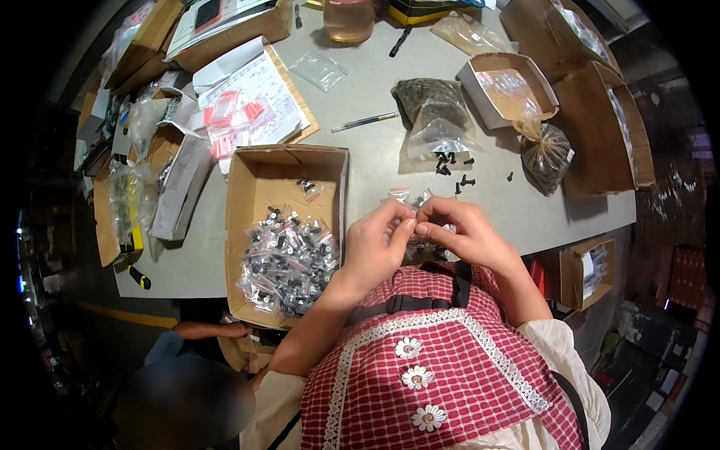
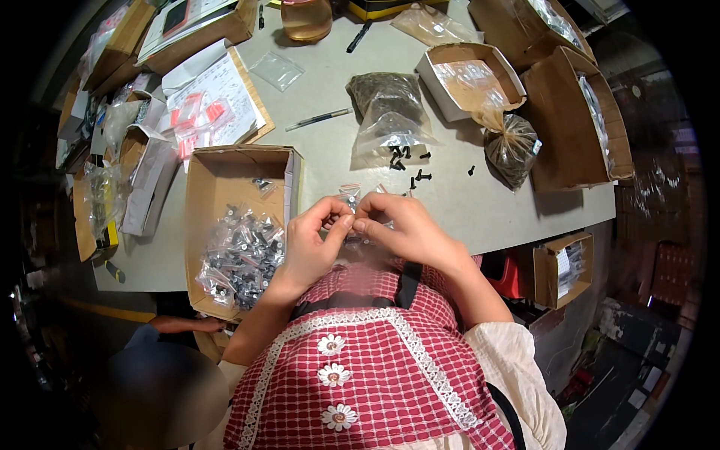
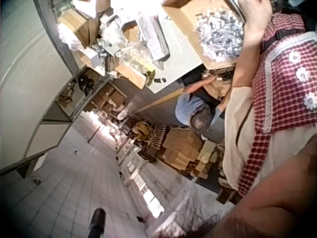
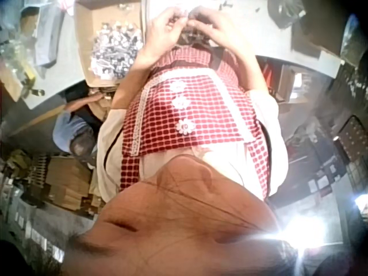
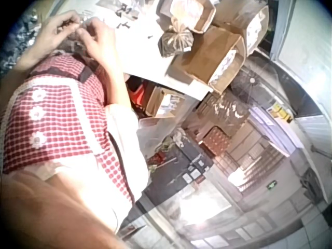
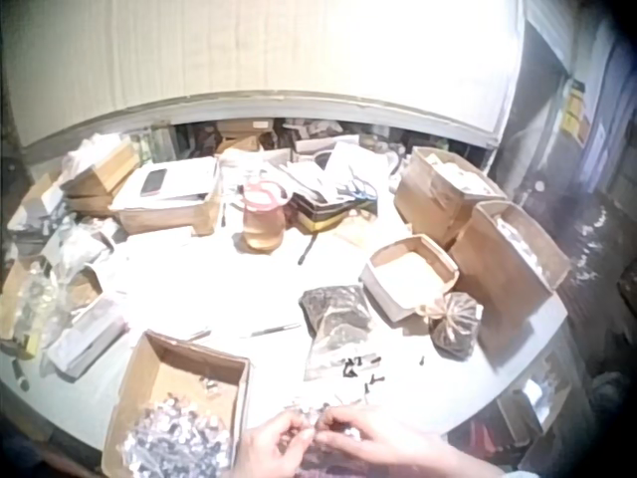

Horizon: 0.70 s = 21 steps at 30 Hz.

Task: The person sorts and packs small metal parts into plastic bags by hand at a warehouse workstation.

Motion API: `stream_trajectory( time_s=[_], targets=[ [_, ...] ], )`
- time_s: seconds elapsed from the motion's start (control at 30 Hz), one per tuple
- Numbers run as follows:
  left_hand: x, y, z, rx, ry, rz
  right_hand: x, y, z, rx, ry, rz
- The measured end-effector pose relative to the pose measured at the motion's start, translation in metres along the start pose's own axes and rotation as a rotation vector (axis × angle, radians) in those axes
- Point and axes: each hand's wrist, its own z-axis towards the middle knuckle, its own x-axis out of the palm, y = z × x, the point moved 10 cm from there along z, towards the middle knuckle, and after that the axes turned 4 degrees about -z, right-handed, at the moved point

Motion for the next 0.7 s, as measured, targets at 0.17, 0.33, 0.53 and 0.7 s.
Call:
stream_trajectory(
  time_s=[0.17,0.33,0.53,0.7],
  targets=[
    [0.002,0.001,0.001,0.017,0.006,0.045,0.003,-0.011,0.000,0.038,-0.006,0.057],
    [-0.012,0.022,0.000,-0.025,-0.111,0.125,-0.006,-0.042,-0.008,0.108,-0.025,0.239],
    [-0.003,0.018,0.006,-0.075,-0.036,0.243,-0.182,-0.089,0.001,-0.065,-0.667,0.029],
    [0.006,0.029,0.012,-0.101,0.016,0.354,-0.284,-0.129,0.062,0.111,-0.745,-0.813]
  ],
)
